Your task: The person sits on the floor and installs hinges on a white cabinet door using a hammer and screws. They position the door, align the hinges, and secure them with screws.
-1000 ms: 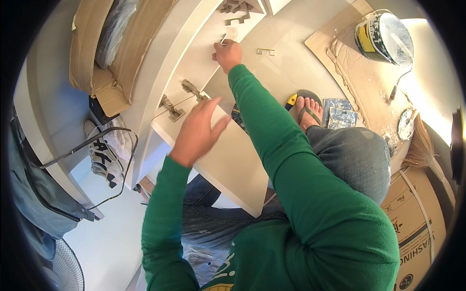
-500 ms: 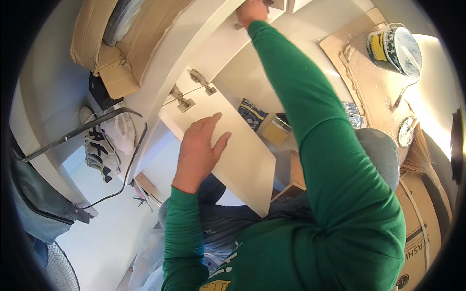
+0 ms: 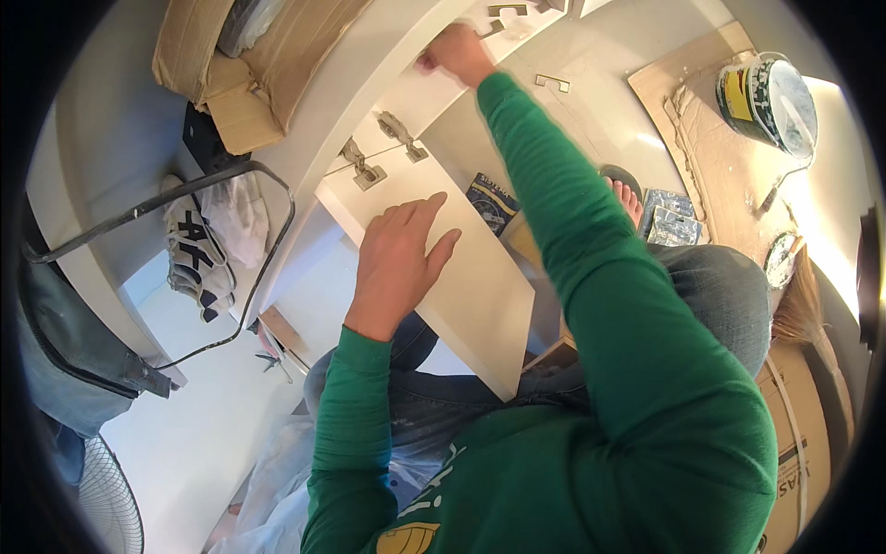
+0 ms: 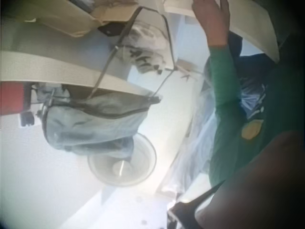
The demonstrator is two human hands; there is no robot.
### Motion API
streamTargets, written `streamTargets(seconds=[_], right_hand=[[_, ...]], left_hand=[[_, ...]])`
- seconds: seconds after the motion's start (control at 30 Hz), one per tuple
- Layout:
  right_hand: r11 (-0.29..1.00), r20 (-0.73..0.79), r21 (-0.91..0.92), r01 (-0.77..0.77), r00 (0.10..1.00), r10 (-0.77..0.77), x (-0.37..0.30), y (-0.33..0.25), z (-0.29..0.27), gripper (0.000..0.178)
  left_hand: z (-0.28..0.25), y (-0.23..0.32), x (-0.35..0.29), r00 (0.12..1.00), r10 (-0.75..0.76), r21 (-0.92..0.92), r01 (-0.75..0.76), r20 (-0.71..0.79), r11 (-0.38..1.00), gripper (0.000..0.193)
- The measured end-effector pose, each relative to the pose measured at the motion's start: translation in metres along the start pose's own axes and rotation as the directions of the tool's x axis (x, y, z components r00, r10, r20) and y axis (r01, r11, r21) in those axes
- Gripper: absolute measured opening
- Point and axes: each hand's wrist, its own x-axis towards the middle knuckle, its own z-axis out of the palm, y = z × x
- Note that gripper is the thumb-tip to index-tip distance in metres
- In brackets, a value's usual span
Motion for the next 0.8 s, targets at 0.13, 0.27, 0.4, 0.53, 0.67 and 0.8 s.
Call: streamTargets(seconds=[0.13, 0.27, 0.4, 0.53, 0.67, 0.8], right_hand=[[0.927, 0.160, 0.244, -0.285, 0.955, 0.251, -0.067, 0.042, 0.053, 0.024], [0.800, 0.234, 0.379, -0.466, 0.884, 0.404, -0.079, 0.074, 0.051, 0.021], [0.813, 0.261, 0.302, -0.498, 0.863, 0.432, -0.071, 0.079, 0.061, 0.026], [0.935, 0.045, -0.110, -0.338, 0.938, 0.344, -0.069, 0.078, 0.080, 0.034], [0.937, -0.098, -0.082, -0.339, 0.939, 0.330, -0.072, 0.078, 0.085, 0.042], [0.934, -0.120, -0.051, -0.354, 0.931, 0.346, -0.077, 0.077, 0.092, 0.039]], left_hand=[[0.008, -0.001, 0.004, 1.000, 0.017, 0.103, -0.016, -0.008, 0.995, 0.040], [0.014, -0.002, 0.003, 0.999, 0.003, 0.139, 0.004, -0.048, 0.990, 0.038], [0.017, -0.002, 0.004, 0.995, 0.027, 0.144, -0.013, -0.095, 0.990, 0.036], [0.017, -0.001, 0.004, 0.997, 0.005, 0.165, 0.007, -0.073, 0.986, 0.036], [0.018, -0.001, 0.003, 0.997, 0.002, 0.160, 0.011, -0.083, 0.987, 0.036], [0.018, -0.001, 0.004, 0.997, 0.001, 0.185, 0.013, -0.077, 0.983, 0.036]])
